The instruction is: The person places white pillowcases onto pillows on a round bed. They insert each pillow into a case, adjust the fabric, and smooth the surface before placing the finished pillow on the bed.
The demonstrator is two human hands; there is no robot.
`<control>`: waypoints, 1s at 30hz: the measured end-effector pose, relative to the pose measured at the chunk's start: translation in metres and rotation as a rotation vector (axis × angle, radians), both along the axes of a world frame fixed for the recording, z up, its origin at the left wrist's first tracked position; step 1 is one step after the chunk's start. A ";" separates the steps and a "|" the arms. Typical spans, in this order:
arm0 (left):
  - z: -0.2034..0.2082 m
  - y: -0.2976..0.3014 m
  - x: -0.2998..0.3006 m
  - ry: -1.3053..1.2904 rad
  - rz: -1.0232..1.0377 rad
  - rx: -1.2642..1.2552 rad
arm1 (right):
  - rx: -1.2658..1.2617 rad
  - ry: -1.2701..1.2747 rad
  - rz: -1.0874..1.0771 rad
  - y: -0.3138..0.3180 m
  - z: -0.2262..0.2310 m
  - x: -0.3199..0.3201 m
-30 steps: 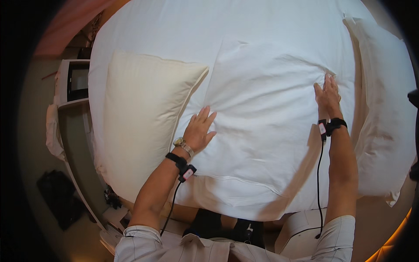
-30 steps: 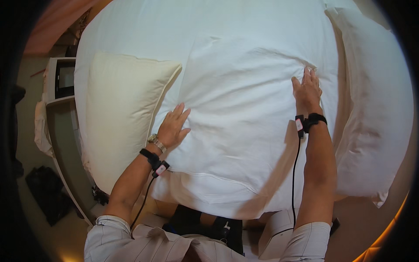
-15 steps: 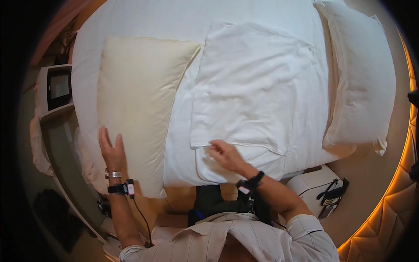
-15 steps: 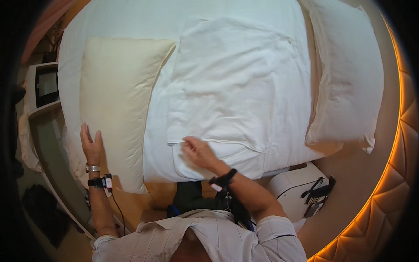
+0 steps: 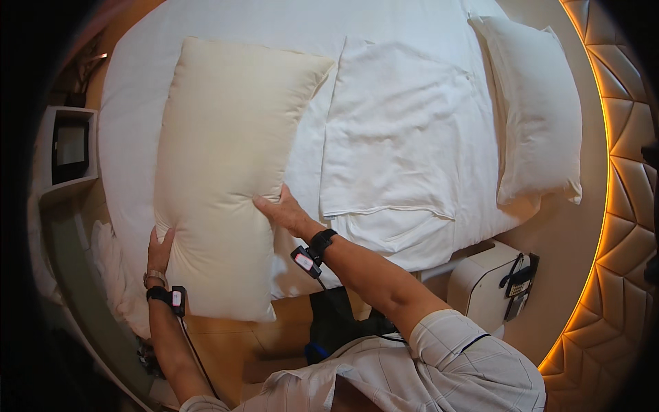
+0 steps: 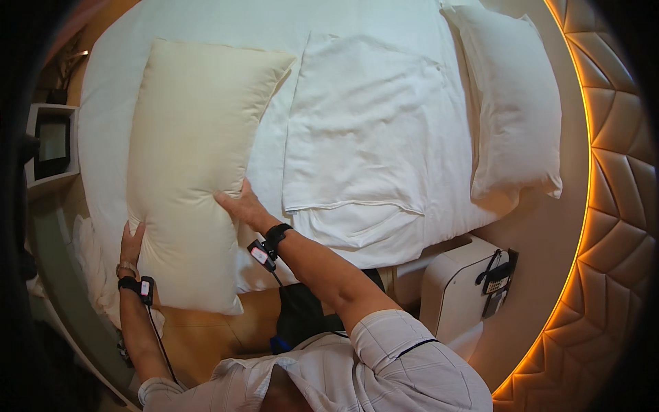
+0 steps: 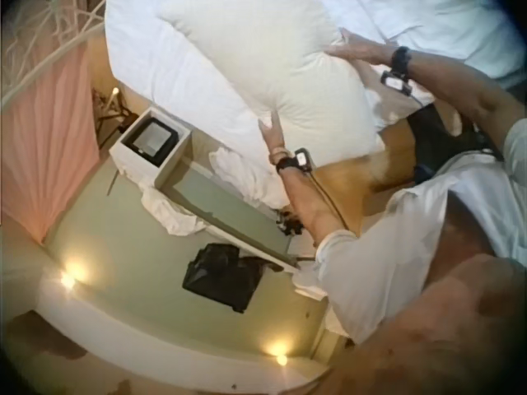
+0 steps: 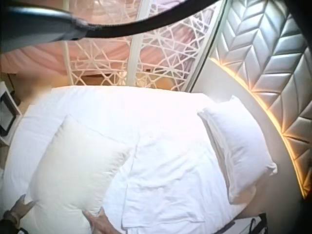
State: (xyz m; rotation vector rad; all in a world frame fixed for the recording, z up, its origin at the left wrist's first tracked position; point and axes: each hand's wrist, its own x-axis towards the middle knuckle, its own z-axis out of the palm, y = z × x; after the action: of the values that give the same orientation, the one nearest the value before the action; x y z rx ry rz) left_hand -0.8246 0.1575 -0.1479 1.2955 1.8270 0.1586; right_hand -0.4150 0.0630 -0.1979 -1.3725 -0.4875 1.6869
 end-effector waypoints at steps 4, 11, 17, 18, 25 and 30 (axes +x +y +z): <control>0.046 0.010 0.053 -0.071 -0.187 -0.006 | -0.048 0.110 -0.243 0.016 -0.024 0.007; 0.117 -0.060 0.117 -0.354 -0.165 0.087 | -0.012 0.164 -0.231 0.025 0.027 0.062; 0.162 -0.206 0.172 -0.151 -0.140 0.304 | 0.142 -0.019 -0.014 -0.053 0.153 0.136; 0.171 -0.233 0.191 -0.133 -0.115 0.295 | 0.146 -0.052 -0.017 -0.075 0.170 0.151; 0.163 -0.446 0.291 -0.165 -0.096 0.245 | 0.226 -0.310 0.011 -0.277 0.226 0.256; 0.171 -0.556 0.358 -0.340 -0.125 0.306 | 0.079 -0.328 -0.085 -0.420 0.213 0.302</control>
State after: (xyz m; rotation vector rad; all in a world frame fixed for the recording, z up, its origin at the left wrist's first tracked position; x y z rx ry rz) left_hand -0.4668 -0.3985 0.0226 1.4852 1.4654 0.5731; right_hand -0.1129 -0.3567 0.0151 -1.5959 -0.6630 1.3652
